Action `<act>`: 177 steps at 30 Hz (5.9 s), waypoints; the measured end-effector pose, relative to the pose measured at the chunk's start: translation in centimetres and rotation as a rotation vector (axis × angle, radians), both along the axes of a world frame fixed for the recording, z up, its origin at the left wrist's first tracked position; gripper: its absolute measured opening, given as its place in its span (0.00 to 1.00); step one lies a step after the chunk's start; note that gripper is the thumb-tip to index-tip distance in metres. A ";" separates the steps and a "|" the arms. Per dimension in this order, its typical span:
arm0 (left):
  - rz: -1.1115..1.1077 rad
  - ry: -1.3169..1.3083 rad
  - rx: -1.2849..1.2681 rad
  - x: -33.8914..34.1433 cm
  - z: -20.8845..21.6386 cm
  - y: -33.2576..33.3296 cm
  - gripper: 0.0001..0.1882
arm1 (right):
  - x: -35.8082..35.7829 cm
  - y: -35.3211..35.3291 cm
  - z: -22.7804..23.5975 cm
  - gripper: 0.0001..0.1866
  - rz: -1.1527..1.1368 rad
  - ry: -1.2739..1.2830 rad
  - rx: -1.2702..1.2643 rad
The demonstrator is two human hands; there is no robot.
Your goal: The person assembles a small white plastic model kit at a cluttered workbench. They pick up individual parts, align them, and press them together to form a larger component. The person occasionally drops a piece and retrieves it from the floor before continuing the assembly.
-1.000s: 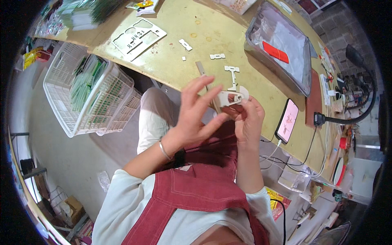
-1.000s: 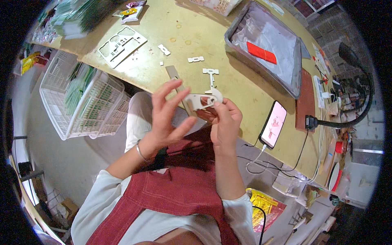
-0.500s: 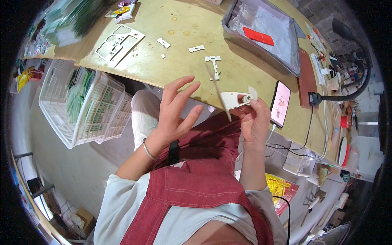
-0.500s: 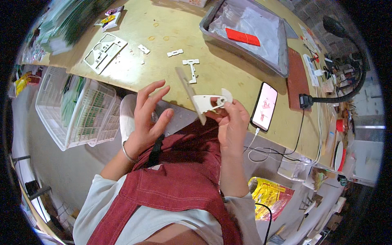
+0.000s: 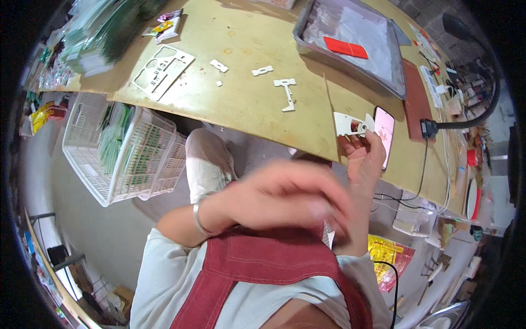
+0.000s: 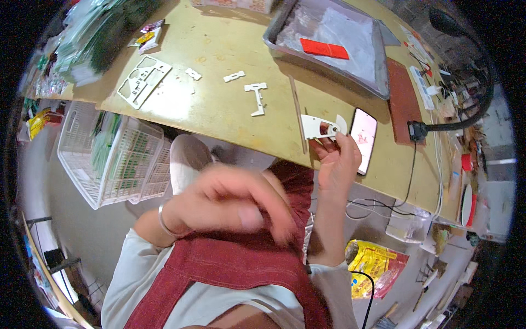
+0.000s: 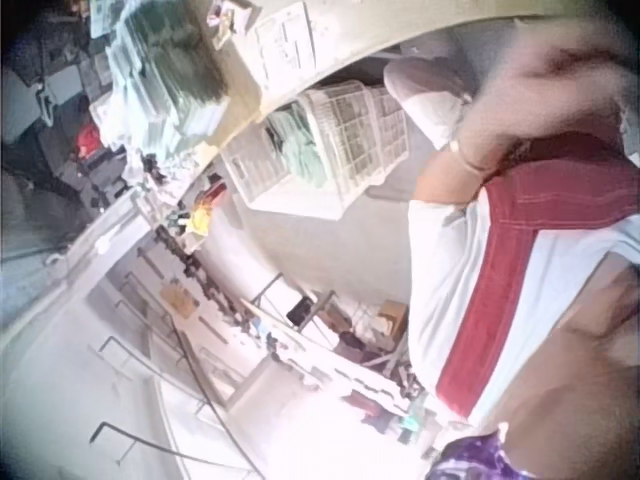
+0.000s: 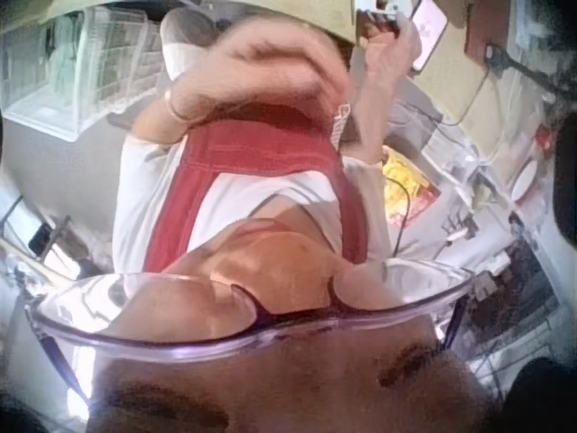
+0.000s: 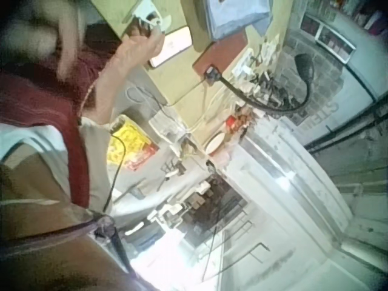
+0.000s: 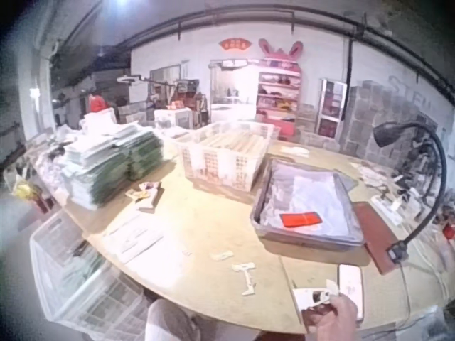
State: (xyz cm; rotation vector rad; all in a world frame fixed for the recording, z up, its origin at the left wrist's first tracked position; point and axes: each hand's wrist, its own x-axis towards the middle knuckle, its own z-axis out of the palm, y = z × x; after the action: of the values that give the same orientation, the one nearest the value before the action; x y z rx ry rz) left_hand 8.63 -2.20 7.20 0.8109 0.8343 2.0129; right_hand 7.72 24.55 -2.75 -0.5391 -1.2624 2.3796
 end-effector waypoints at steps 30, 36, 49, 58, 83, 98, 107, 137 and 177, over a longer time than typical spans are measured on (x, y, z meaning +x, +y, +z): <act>0.072 0.030 -0.163 -0.6 -4.2 -0.3 0.09 | -0.2 0.2 -1.2 0.12 0.003 0.013 -0.043; 0.712 0.055 -0.687 0.5 -16.8 -8.9 0.10 | -1.1 1.7 -2.7 0.16 0.082 0.002 -0.027; 0.168 0.644 -1.441 5.1 -30.6 -12.0 0.26 | 0.2 4.0 -1.6 0.20 0.120 -0.047 -0.081; -0.348 0.601 -1.253 9.3 -35.9 -8.5 0.26 | -0.3 4.2 -0.3 0.18 0.156 -0.057 -0.146; 0.384 -0.239 -1.631 10.9 -62.9 -5.4 0.18 | -2.0 8.8 4.1 0.25 0.219 -0.404 -0.127; 0.188 -0.039 -1.614 8.2 -68.3 -5.4 0.30 | -1.4 7.4 5.1 0.26 0.137 -0.482 0.213; 0.201 0.077 -1.649 9.2 -73.9 -3.3 0.20 | -1.8 6.7 5.3 0.25 0.103 -0.519 0.363; 0.706 0.064 -1.876 3.0 -78.8 -15.9 0.13 | -3.6 5.0 -0.2 0.24 0.014 -0.607 0.545; 1.238 -0.349 -1.901 2.3 -84.4 -16.0 0.06 | -2.4 4.1 -2.6 0.22 -0.035 -0.581 0.598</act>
State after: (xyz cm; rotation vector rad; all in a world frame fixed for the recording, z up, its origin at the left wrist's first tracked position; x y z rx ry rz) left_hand 10.90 -18.22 -77.23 -1.3336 2.5365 0.9606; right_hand 5.30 28.67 -5.30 -1.0691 -2.0734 1.7163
